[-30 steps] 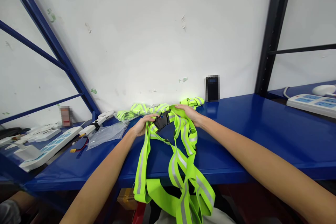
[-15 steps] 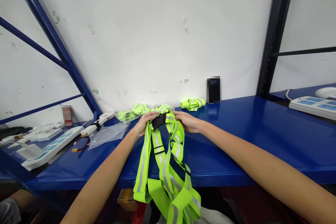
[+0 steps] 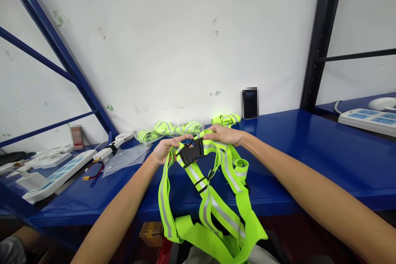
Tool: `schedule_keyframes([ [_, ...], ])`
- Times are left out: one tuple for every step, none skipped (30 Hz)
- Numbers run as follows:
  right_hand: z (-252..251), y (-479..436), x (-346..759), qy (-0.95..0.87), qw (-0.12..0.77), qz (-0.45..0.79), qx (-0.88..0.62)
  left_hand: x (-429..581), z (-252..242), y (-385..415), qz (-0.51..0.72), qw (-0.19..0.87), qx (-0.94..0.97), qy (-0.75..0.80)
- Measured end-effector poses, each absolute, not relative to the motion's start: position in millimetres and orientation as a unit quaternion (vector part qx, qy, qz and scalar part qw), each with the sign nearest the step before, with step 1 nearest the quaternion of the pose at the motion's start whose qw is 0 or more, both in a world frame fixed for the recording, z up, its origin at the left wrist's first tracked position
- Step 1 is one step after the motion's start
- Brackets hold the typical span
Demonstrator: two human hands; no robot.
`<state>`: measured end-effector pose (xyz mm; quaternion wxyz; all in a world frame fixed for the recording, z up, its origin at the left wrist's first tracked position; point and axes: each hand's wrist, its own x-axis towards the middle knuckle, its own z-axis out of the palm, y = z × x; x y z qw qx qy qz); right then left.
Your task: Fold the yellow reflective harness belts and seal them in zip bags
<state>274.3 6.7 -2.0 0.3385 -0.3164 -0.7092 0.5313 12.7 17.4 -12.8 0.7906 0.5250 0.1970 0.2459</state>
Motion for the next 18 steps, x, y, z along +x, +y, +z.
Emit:
schedule_keyframes([
  [-1, 7, 277, -0.721, 0.325, 0.526, -0.313, 15, -10, 14, 0.238, 0.798, 0.52, 0.19],
  [1, 8, 279, -0.723, 0.323, 0.526, -0.311, 17, -9, 12, 0.233, 0.803, 0.517, 0.184],
  [2, 8, 280, -0.717, 0.331, 0.531, -0.309, 19, -8, 10, 0.231, 0.805, 0.517, 0.178],
  [3, 8, 280, -0.703, 0.347, 0.54, -0.306, 21, -7, 9, 0.237, 0.803, 0.52, 0.172],
  [4, 8, 280, -0.684, 0.369, 0.552, -0.302, 24, -8, 9, 0.248, 0.795, 0.528, 0.167],
  [5, 7, 279, -0.662, 0.392, 0.565, -0.298, 26, -10, 10, 0.262, 0.783, 0.54, 0.164],
  [5, 7, 277, -0.639, 0.417, 0.576, -0.294, 28, -13, 11, 0.277, 0.767, 0.554, 0.166],
  [6, 6, 276, -0.614, 0.442, 0.585, -0.292, 29, -16, 13, 0.289, 0.75, 0.569, 0.173],
  [6, 6, 274, -0.588, 0.471, 0.589, -0.292, 30, -19, 15, 0.297, 0.733, 0.584, 0.182],
  [5, 7, 272, -0.561, 0.502, 0.589, -0.294, 31, -21, 17, 0.302, 0.718, 0.597, 0.193],
  [5, 8, 270, -0.534, 0.532, 0.587, -0.294, 31, -24, 19, 0.304, 0.704, 0.609, 0.203],
  [4, 9, 268, -0.508, 0.559, 0.585, -0.294, 31, -26, 20, 0.311, 0.692, 0.617, 0.211],
  [2, 10, 266, -0.487, 0.579, 0.585, -0.292, 31, -27, 21, 0.322, 0.682, 0.62, 0.216],
  [1, 12, 263, -0.47, 0.592, 0.587, -0.289, 32, -28, 21, 0.338, 0.674, 0.619, 0.218],
  [-1, 13, 261, -0.459, 0.597, 0.593, -0.285, 34, -28, 21, 0.356, 0.668, 0.615, 0.221],
  [-2, 15, 259, -0.451, 0.595, 0.604, -0.28, 36, -28, 21, 0.374, 0.664, 0.607, 0.224],
  [-3, 15, 257, -0.445, 0.589, 0.617, -0.273, 39, -28, 20, 0.388, 0.664, 0.597, 0.229],
  [-4, 15, 255, -0.44, 0.582, 0.63, -0.267, 42, -27, 18, 0.398, 0.667, 0.586, 0.233],
])
